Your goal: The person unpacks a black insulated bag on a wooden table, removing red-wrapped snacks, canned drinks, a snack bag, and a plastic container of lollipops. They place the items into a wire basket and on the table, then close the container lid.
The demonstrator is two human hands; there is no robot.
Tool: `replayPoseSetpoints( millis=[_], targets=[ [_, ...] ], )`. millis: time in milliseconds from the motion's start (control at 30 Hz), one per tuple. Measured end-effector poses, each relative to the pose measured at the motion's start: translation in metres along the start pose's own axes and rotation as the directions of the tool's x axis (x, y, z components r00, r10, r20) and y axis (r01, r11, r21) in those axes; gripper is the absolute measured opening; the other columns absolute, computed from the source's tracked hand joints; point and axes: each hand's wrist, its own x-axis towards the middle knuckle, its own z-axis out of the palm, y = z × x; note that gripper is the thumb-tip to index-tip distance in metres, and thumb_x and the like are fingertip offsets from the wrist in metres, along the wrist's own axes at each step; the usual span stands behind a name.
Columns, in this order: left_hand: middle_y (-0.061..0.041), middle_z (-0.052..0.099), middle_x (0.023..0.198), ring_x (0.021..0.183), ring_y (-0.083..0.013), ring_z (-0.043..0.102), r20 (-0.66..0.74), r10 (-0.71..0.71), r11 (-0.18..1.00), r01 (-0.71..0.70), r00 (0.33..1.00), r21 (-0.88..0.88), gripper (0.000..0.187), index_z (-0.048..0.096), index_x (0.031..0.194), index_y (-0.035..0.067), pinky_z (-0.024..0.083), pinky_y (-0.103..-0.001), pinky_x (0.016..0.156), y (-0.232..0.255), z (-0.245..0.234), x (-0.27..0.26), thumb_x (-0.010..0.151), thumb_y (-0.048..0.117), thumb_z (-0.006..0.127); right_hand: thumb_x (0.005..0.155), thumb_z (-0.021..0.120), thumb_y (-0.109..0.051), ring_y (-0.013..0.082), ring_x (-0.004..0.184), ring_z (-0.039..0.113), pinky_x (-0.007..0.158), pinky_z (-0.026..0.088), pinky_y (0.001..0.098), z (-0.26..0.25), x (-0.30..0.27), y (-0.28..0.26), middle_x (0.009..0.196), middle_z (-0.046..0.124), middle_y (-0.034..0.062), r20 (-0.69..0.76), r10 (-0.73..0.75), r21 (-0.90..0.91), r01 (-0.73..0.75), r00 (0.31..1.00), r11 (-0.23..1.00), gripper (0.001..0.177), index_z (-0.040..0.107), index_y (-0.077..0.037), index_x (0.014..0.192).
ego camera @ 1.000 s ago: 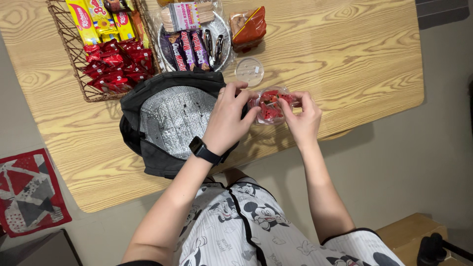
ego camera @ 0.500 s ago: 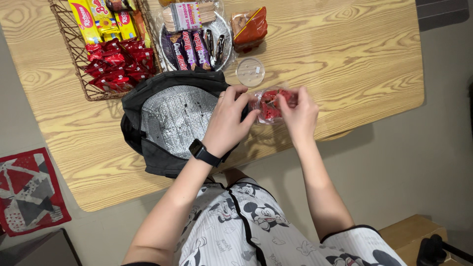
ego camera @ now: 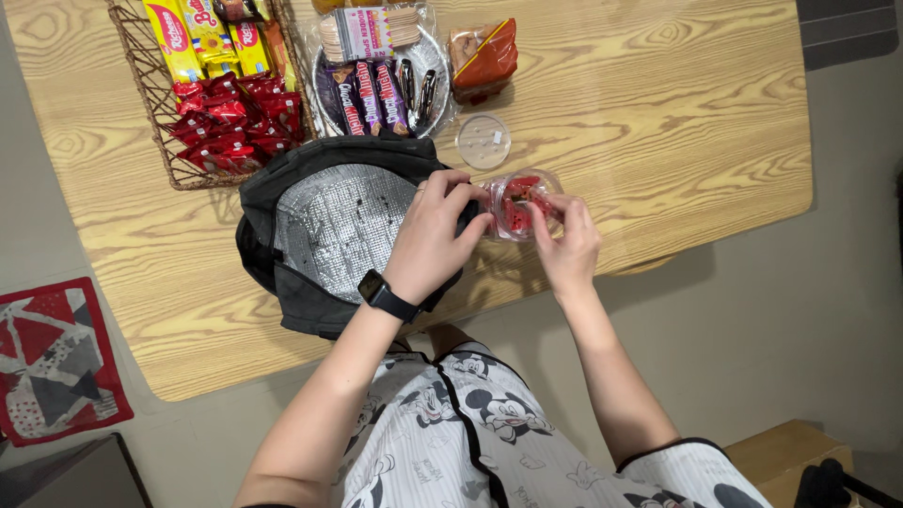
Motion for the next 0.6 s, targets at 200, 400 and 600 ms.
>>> replayPoseSetpoints(
  millis=[200,400,600],
  targets=[
    [-0.016,0.06,0.124,0.119,-0.0362,0.059,0.003,0.0,1.0,0.0,1.0,0.012,0.024,0.07,0.11,0.007,0.049,-0.044,0.102,-0.001,-0.002,-0.001,0.09,0.02,0.075,0.083,0.087,-0.011,0.0238,0.079,0.074,0.067,0.058,0.0343,0.001,0.003,-0.007,0.097,0.073,0.0064,0.176,0.028,-0.151,-0.002,0.984,0.989,0.024,0.068,-0.006,0.095],
    [-0.016,0.06,0.124,0.117,-0.0361,0.06,-0.007,-0.003,1.0,0.003,1.0,0.021,0.024,0.07,0.109,0.006,0.049,-0.044,0.101,-0.002,-0.003,-0.002,0.09,0.019,0.075,0.076,0.089,-0.023,0.0293,0.088,0.064,0.08,0.049,0.0422,-0.001,0.02,-0.009,0.092,0.071,0.0078,0.205,0.005,-0.399,0.079,0.979,0.913,0.027,0.072,-0.007,0.09],
    [-0.015,0.061,0.122,0.116,-0.0352,0.06,-0.007,-0.009,1.0,0.009,1.0,0.019,0.024,0.07,0.11,0.006,0.049,-0.043,0.1,-0.003,-0.005,-0.003,0.09,0.019,0.074,0.071,0.089,-0.023,0.0295,0.089,0.06,0.082,0.042,0.0424,0.003,0.028,-0.001,0.091,0.071,0.0076,0.275,0.069,-0.432,0.06,0.959,0.9,0.026,0.077,-0.008,0.088]
  ],
)
